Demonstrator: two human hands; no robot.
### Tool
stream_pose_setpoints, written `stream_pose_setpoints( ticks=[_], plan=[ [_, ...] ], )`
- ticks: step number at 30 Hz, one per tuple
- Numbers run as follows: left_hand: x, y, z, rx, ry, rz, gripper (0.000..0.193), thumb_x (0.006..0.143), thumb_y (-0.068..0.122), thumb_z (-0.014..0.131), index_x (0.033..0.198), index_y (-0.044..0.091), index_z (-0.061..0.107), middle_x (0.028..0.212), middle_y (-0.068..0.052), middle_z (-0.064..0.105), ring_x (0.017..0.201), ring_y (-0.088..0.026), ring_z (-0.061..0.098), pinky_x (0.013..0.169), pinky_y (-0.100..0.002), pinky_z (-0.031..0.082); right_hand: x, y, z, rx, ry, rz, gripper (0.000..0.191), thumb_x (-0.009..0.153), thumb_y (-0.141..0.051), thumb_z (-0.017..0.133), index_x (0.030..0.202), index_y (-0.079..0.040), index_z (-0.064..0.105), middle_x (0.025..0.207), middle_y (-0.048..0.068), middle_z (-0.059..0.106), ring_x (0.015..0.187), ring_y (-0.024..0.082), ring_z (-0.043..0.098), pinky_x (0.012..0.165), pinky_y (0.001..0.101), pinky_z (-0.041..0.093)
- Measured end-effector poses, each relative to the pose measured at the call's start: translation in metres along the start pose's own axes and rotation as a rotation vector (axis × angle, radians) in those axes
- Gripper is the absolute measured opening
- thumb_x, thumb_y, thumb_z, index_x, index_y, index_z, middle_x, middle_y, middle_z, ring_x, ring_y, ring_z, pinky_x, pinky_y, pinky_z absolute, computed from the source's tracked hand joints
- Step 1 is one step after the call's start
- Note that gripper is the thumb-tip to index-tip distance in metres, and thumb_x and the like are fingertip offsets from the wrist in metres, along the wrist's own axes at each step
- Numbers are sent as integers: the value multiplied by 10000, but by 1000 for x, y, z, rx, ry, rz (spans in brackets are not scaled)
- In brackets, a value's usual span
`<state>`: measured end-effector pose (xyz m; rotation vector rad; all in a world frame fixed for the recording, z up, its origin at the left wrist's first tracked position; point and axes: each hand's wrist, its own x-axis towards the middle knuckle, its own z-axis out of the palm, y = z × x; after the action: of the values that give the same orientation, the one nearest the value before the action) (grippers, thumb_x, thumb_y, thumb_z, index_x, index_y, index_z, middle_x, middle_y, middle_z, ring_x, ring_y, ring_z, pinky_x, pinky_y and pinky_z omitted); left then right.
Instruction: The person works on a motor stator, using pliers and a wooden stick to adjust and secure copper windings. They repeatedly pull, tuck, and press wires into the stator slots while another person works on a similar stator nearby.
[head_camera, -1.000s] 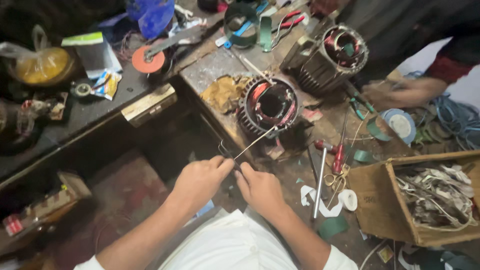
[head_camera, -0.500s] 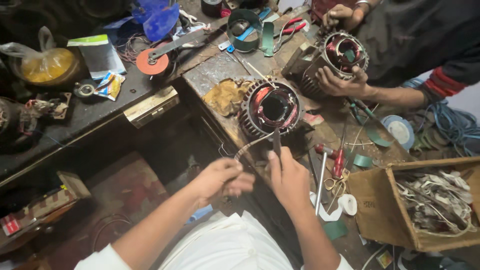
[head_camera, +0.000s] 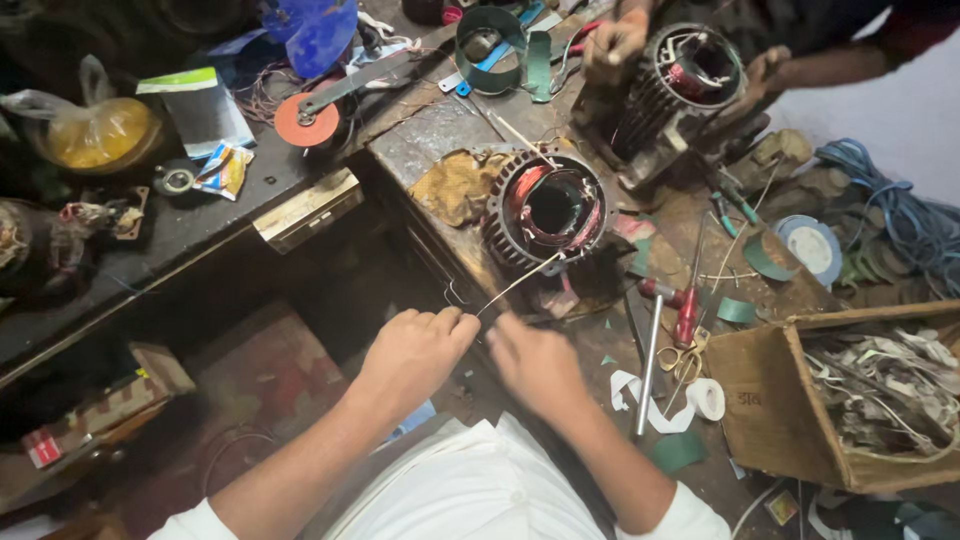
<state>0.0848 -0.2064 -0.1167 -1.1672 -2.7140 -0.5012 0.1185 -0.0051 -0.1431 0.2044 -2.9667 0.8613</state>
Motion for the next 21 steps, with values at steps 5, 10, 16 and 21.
stream_pose_setpoints(
  ticks=[5, 10, 16, 21],
  plan=[
    [5, 10, 5, 6, -29, -56, 165, 807, 151, 645, 957, 95, 608, 820, -64, 664, 777, -240, 687, 701, -386, 502, -5, -5, 12, 69, 81, -1, 186, 980, -258, 615, 948, -77, 586, 739, 201, 675, 700, 443, 665, 580, 533, 511],
    [25, 13, 9, -852, -524, -745, 183, 1017, 204, 532, 1094, 147, 688, 896, -157, 798, 765, -226, 771, 706, -308, 578, -3, 0, -20, 82, 75, 18, 197, 988, -261, 625, 924, -76, 600, 748, 168, 705, 701, 395, 700, 580, 496, 523],
    [20, 8, 4, -1251, 5, -792, 155, 966, 157, 587, 1070, 44, 566, 1106, -166, 813, 800, -214, 822, 597, -355, 610, -1, -5, -48, 24, 202, 132, 171, 991, -266, 581, 943, -105, 613, 736, 141, 711, 684, 375, 707, 583, 495, 527],
    [6, -2, 0, -36, 67, 0, 316, 787, 126, 637, 1101, 103, 611, 1161, -163, 714, 691, -287, 736, 594, -379, 579, 3, -16, -12, -42, 28, 157, 213, 989, -297, 611, 913, -99, 593, 693, 192, 673, 672, 430, 675, 574, 540, 508]
  ],
)
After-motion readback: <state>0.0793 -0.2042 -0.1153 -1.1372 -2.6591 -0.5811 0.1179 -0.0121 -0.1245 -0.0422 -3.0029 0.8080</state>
